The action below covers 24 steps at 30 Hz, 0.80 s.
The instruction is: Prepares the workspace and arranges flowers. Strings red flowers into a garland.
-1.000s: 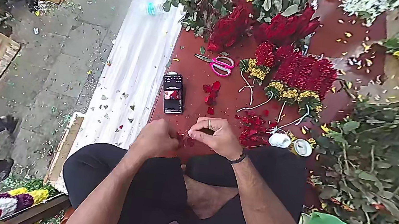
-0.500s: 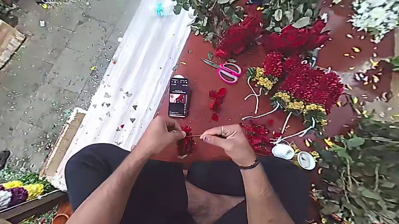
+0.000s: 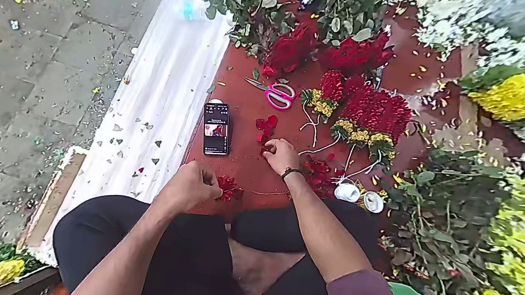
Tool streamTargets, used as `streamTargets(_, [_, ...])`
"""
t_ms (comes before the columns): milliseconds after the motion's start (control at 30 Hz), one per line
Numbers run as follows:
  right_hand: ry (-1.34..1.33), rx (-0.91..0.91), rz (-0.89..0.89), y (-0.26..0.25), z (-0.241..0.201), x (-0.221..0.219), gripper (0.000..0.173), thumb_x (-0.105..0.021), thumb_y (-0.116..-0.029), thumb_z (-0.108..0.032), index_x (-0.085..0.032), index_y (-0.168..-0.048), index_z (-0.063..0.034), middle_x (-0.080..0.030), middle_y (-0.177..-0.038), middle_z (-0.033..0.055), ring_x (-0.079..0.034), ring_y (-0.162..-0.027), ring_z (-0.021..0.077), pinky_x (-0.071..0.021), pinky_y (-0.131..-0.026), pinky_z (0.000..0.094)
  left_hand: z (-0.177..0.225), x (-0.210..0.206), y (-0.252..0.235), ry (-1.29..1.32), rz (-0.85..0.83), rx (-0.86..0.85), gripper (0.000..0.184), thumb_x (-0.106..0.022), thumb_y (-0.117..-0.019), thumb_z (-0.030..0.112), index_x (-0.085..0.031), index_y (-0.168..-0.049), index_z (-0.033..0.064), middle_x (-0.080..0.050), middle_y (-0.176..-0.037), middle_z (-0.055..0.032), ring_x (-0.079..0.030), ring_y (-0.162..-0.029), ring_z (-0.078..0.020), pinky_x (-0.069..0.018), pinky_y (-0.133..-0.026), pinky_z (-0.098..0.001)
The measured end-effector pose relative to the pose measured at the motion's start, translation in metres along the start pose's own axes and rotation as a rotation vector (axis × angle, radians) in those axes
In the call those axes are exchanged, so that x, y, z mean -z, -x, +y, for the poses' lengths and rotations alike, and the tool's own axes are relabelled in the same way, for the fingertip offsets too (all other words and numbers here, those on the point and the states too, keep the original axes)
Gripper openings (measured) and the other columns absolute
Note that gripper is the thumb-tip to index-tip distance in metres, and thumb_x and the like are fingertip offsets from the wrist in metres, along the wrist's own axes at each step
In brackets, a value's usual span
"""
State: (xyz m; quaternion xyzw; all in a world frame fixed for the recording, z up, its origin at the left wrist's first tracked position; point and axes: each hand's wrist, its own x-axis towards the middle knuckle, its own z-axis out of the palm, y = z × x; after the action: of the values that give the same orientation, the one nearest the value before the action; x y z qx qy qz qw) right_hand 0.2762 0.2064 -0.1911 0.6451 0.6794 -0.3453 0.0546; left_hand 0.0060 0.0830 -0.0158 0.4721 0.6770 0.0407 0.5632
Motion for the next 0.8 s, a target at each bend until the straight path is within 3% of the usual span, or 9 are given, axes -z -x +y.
streamTargets(133, [-0.071, -0.002, 0.016, 0.004, -0.001, -0.005, 0.015, -0.077, -0.0855, -0.023, -0.075, -0.097, -0.0138, -0.071, -0.1, 0.0098, -0.068, -0.097, 0.0309, -0.0549, -0.082, 0.0598, -0.002, -0.001, -0.002, -0.006, -0.009, 0.001, 0.015, -0.08, -0.0839, 0.03, -0.074, -0.079, 0.0169, -0.067, -0.068, 0.0027, -0.061, -0.06, -0.0108, -0.0516, -0.059, -0.0382])
streamTargets(200, [-0.246, -0.018, 0.013, 0.009, 0.002, 0.003, 0.016, -0.077, -0.0868, -0.018, -0.074, -0.1, -0.0101, -0.073, -0.09, 0.0097, -0.07, -0.085, 0.0274, -0.0571, -0.08, 0.0556, 0.001, -0.001, -0.002, -0.021, -0.017, 0.001, 0.014, -0.08, -0.0835, 0.03, -0.074, -0.079, 0.0176, -0.067, -0.069, 0.0032, -0.061, -0.061, -0.011, -0.052, -0.06, -0.0392])
streamTargets(267, [-0.479, -0.032, 0.006, 0.023, -0.001, 0.012, 0.02, -0.077, -0.0861, -0.01, -0.073, -0.105, -0.0069, -0.074, -0.089, 0.0091, -0.072, -0.076, 0.0222, -0.0618, -0.073, 0.0455, 0.002, -0.002, -0.001, -0.018, -0.021, -0.009, 0.014, -0.081, -0.083, 0.029, -0.074, -0.079, 0.017, -0.067, -0.069, 0.003, -0.061, -0.061, -0.011, -0.0519, -0.061, -0.0392])
streamTargets(333, [-0.688, -0.029, -0.009, 0.047, -0.014, 0.029, 0.02, -0.076, -0.0879, -0.003, -0.074, -0.108, -0.0051, -0.075, -0.096, 0.0098, -0.07, -0.071, 0.0201, -0.0594, -0.063, 0.0381, 0.002, -0.002, 0.001, -0.004, -0.024, -0.018, 0.014, -0.081, -0.0833, 0.029, -0.074, -0.08, 0.0162, -0.067, -0.07, 0.0026, -0.062, -0.062, -0.0114, -0.0532, -0.062, -0.0396])
streamTargets(500, [-1.012, 0.082, -0.035, 0.083, -0.035, 0.042, 0.012, -0.068, -0.0926, 0.001, -0.073, -0.104, 0.0006, -0.073, -0.086, 0.0138, -0.065, -0.06, 0.0175, -0.0511, -0.049, 0.0289, 0.001, -0.004, 0.001, 0.001, -0.041, -0.034, 0.015, -0.08, -0.0842, 0.029, -0.074, -0.079, 0.0161, -0.066, -0.068, 0.0033, -0.06, -0.06, -0.0104, -0.0516, -0.06, -0.0385])
streamTargets(633, [-1.007, 0.13, -0.028, 0.093, -0.044, 0.041, 0.014, -0.062, -0.0944, 0.001, -0.074, -0.1, -0.0021, -0.072, -0.082, 0.0122, -0.062, -0.058, 0.0164, -0.0513, -0.05, 0.0286, -0.001, -0.006, -0.001, -0.009, -0.052, -0.023, 0.015, -0.08, -0.0842, 0.029, -0.074, -0.08, 0.0156, -0.067, -0.07, 0.0022, -0.061, -0.062, -0.0117, -0.0522, -0.062, -0.0404])
streamTargets(733, [-0.984, 0.189, -0.036, 0.088, -0.046, 0.04, 0.017, -0.061, -0.0954, 0.001, -0.075, -0.102, -0.0009, -0.074, -0.087, 0.0123, -0.066, -0.064, 0.0183, -0.0558, -0.055, 0.0316, -0.003, -0.006, -0.004, -0.004, -0.043, -0.007, 0.017, -0.08, -0.0834, 0.031, -0.074, -0.08, 0.0155, -0.067, -0.07, 0.0019, -0.062, -0.063, -0.012, -0.053, -0.062, -0.0408])
streamTargets(800, [-0.955, 0.257, -0.059, 0.088, -0.047, 0.041, 0.019, -0.064, -0.0917, 0.003, -0.075, -0.106, -0.0015, -0.075, -0.093, 0.0124, -0.067, -0.067, 0.0196, -0.0579, -0.058, 0.0338, -0.003, -0.006, -0.004, 0.011, -0.02, 0.01, 0.017, -0.08, -0.0833, 0.031, -0.074, -0.079, 0.0151, -0.067, -0.07, 0.0017, -0.062, -0.064, -0.0125, -0.0528, -0.063, -0.0414])
